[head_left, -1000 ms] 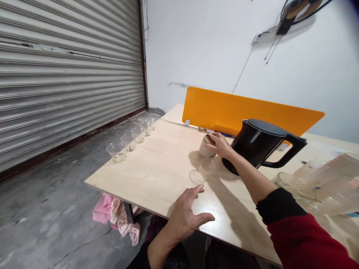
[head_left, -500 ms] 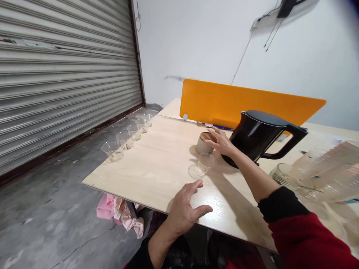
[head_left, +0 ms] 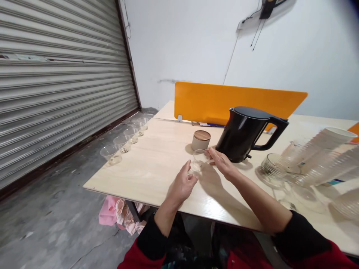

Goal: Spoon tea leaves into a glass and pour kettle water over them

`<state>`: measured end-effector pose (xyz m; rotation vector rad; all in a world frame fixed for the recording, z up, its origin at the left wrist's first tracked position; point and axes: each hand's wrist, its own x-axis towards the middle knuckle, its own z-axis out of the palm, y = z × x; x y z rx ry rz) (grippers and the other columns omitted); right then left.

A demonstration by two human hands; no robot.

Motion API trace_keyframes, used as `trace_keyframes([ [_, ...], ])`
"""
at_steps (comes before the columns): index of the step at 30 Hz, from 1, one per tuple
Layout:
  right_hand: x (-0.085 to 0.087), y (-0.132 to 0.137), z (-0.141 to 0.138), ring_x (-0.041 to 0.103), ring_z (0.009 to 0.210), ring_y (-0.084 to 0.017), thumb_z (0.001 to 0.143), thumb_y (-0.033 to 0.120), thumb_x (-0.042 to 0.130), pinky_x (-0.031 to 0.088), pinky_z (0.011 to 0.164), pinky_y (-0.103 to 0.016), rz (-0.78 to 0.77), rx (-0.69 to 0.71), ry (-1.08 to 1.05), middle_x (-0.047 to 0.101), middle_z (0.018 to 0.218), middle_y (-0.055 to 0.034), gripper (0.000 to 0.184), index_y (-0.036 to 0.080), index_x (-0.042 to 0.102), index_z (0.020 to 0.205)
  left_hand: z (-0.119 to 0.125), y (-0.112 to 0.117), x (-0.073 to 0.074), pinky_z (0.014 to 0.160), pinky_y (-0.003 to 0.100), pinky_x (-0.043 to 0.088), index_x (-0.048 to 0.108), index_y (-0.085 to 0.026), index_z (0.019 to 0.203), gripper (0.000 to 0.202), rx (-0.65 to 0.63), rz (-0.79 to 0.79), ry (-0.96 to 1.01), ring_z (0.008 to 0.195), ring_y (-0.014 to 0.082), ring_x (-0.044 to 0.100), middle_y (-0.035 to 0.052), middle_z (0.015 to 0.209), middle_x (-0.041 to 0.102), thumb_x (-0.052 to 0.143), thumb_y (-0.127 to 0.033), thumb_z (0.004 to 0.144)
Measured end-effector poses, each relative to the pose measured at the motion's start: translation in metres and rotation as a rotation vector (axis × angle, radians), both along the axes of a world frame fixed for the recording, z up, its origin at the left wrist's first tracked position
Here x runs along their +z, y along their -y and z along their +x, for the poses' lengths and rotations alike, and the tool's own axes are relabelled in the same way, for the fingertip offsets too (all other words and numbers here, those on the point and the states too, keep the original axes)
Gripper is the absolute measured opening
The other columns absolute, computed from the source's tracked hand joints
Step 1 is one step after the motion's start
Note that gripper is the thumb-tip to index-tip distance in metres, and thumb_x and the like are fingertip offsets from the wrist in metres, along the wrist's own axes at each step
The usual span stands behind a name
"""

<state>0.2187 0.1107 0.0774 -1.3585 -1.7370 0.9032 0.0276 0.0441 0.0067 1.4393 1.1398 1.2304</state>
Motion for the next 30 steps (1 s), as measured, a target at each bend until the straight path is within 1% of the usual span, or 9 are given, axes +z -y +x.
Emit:
trace_keyframes([
  [4, -0.006, 0.004, -0.004, 0.067, 0.106, -0.029, 0.095, 0.077, 0.038, 0.058, 0.084, -0.041, -0.091, 0.011, -0.054, 0.07, 0.121, -0.017, 0.074, 0.015, 0.071, 0.119, 0.001, -0.003, -0.004, 0.109, 0.049, 0.051, 0.041, -0.021, 0.156, 0.072, -0.023, 0.038, -0.045, 0.143, 0.0325, 0.051, 0.0189, 0.16, 0.045, 0.067, -0.032, 0.089],
  [7, -0.011, 0.008, -0.002, 0.068, 0.105, -0.029, 0.096, 0.076, 0.04, 0.057, 0.084, -0.041, -0.088, 0.016, -0.05, 0.07, 0.123, -0.0171, 0.072, 0.017, 0.07, 0.123, 0.0, 0.003, -0.007, 0.111, 0.047, 0.05, 0.041, -0.021, 0.156, 0.072, -0.024, 0.086, -0.071, 0.141, 0.0305, 0.053, 0.0177, 0.159, 0.047, 0.068, -0.034, 0.09],
  [11, -0.015, 0.013, 0.002, 0.069, 0.104, -0.03, 0.097, 0.075, 0.038, 0.057, 0.082, -0.041, -0.078, 0.006, -0.045, 0.071, 0.123, -0.0166, 0.071, 0.017, 0.07, 0.123, 0.001, 0.01, -0.012, 0.113, 0.045, 0.05, 0.042, -0.018, 0.155, 0.07, -0.008, 0.113, -0.098, 0.142, 0.0295, 0.052, 0.0173, 0.16, 0.046, 0.066, -0.032, 0.09],
  [14, -0.012, 0.021, 0.007, 0.069, 0.105, -0.03, 0.098, 0.073, 0.037, 0.056, 0.085, -0.042, 0.008, -0.009, -0.012, 0.072, 0.12, -0.0134, 0.068, 0.019, 0.071, 0.122, 0.001, 0.01, -0.017, 0.114, 0.046, 0.049, 0.044, -0.018, 0.154, 0.067, 0.014, 0.097, -0.092, 0.14, 0.029, 0.054, 0.0165, 0.156, 0.05, 0.064, -0.029, 0.091],
  [17, -0.005, 0.044, 0.02, 0.067, 0.113, -0.03, 0.099, 0.069, 0.04, 0.054, 0.095, -0.044, 0.145, -0.08, 0.035, 0.071, 0.129, -0.0107, 0.061, 0.023, 0.069, 0.128, 0.001, 0.008, -0.024, 0.115, 0.046, 0.048, 0.045, -0.018, 0.152, 0.063, 0.037, 0.073, -0.051, 0.141, 0.0293, 0.054, 0.0166, 0.155, 0.051, 0.063, -0.028, 0.092],
  [21, 0.005, 0.1, 0.053, 0.064, 0.122, -0.029, 0.101, 0.061, 0.045, 0.049, 0.106, -0.048, 0.229, -0.204, 0.076, 0.065, 0.141, -0.0102, 0.055, 0.026, 0.062, 0.14, -0.001, 0.007, -0.031, 0.113, 0.048, 0.05, 0.048, -0.019, 0.15, 0.063, 0.051, 0.048, -0.015, 0.14, 0.0323, 0.054, 0.018, 0.153, 0.053, 0.067, -0.032, 0.091],
  [25, 0.01, 0.154, 0.104, 0.067, 0.118, -0.03, 0.1, 0.057, 0.051, 0.053, 0.102, -0.051, 0.344, -0.384, 0.091, 0.068, 0.135, -0.0104, 0.05, 0.028, 0.062, 0.14, -0.001, 0.008, -0.033, 0.113, 0.048, 0.05, 0.051, -0.02, 0.148, 0.061, 0.072, 0.068, -0.012, 0.14, 0.0316, 0.055, 0.0167, 0.151, 0.055, 0.068, -0.033, 0.091],
  [28, 0.015, 0.171, 0.141, 0.068, 0.115, -0.03, 0.098, 0.058, 0.055, 0.057, 0.095, -0.05, 0.4, -0.543, 0.02, 0.07, 0.131, -0.0094, 0.046, 0.029, 0.067, 0.132, 0.002, 0.007, -0.033, 0.113, 0.047, 0.05, 0.052, -0.02, 0.146, 0.061, 0.08, 0.082, 0.02, 0.141, 0.0305, 0.054, 0.0159, 0.151, 0.055, 0.068, -0.035, 0.09],
  [30, 0.021, 0.167, 0.157, 0.07, 0.112, -0.029, 0.097, 0.058, 0.056, 0.06, 0.091, -0.048, 0.4, -0.581, -0.07, 0.07, 0.127, -0.009, 0.046, 0.028, 0.068, 0.13, 0.003, 0.006, -0.032, 0.113, 0.046, 0.05, 0.052, -0.02, 0.146, 0.061, 0.087, 0.079, 0.038, 0.141, 0.0301, 0.054, 0.016, 0.151, 0.055, 0.069, -0.035, 0.089],
])
